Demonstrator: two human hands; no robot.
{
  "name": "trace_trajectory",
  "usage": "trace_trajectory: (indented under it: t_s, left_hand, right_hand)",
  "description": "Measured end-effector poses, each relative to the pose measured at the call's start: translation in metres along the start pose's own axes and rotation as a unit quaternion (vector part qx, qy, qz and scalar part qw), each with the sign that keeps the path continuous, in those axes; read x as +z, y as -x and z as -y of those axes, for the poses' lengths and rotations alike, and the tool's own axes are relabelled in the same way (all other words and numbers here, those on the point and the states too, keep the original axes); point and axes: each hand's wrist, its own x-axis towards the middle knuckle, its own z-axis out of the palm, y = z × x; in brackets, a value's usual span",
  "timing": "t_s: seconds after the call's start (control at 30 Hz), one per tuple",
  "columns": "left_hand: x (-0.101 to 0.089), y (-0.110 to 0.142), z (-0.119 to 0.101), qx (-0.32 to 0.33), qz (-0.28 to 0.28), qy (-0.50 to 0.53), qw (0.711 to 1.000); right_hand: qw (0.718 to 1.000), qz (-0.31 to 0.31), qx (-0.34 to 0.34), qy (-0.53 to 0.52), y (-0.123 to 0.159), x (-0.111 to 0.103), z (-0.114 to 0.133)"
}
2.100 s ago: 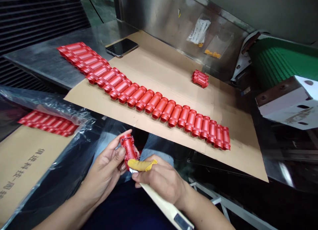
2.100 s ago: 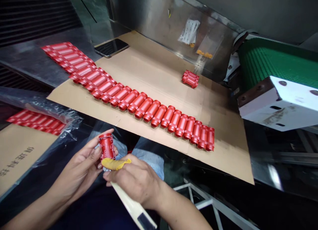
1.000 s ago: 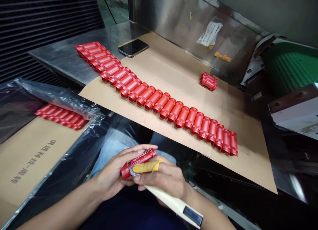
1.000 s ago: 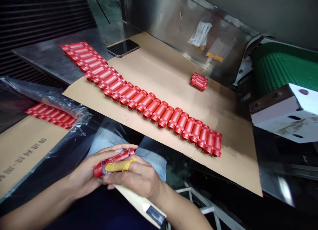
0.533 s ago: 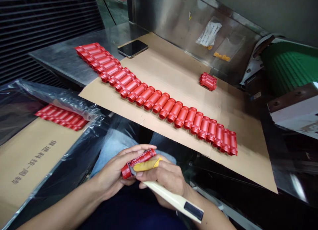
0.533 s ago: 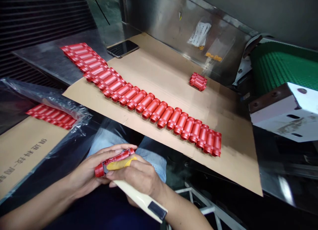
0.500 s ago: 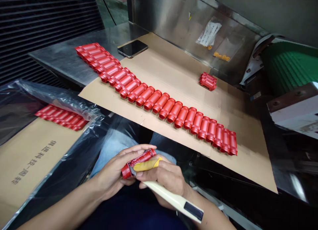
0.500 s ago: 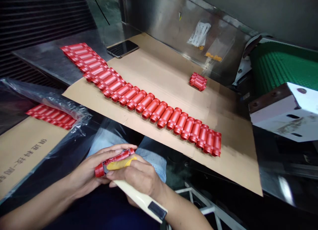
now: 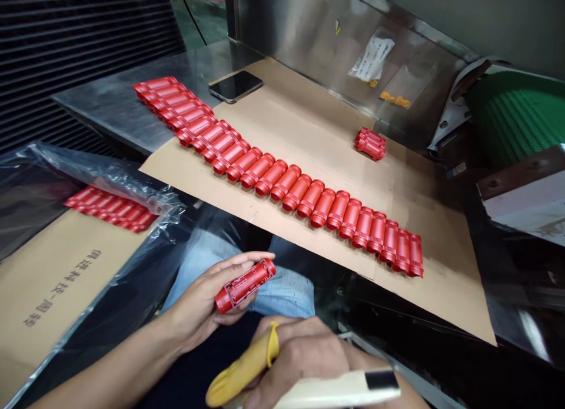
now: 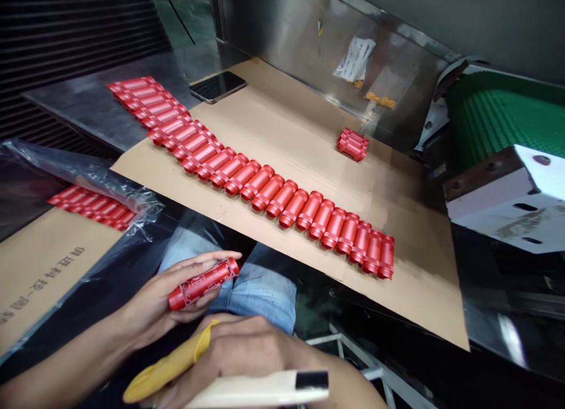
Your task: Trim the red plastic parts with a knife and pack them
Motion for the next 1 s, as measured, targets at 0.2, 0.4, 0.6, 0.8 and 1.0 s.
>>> trace_trajectory:
  t_s: [0.2, 0.4, 0.6, 0.8, 1.0]
  left_hand:
    - [-0.002, 0.000, -0.001, 0.026, 0.003, 0.035, 0.999]
    - [-0.003, 0.004, 0.000, 0.164, -0.044, 0.026, 0.985]
    - [-0.013, 0.007, 0.006, 0.247, -0.052, 0.013, 0.967]
    - [-0.006, 0.009, 0.008, 0.256, -0.108, 0.010, 0.961]
    - [0.000, 0.010, 0.010, 0.272, -0.121, -0.009, 0.955]
  right_hand:
    - [0.964, -0.243, 0.101, -0.032, 0.004, 0.002, -0.001]
    - [0.945, -0.293, 0.122, 0.081, 0.011, 0.004, -0.009]
    - [0.944, -0.290, 0.091, 0.124, 0.008, 0.009, -0.016]
    - [0.948, -0.277, 0.055, 0.148, 0.005, 0.010, -0.020]
    - [0.953, -0.262, 0.011, 0.154, -0.001, 0.013, -0.023]
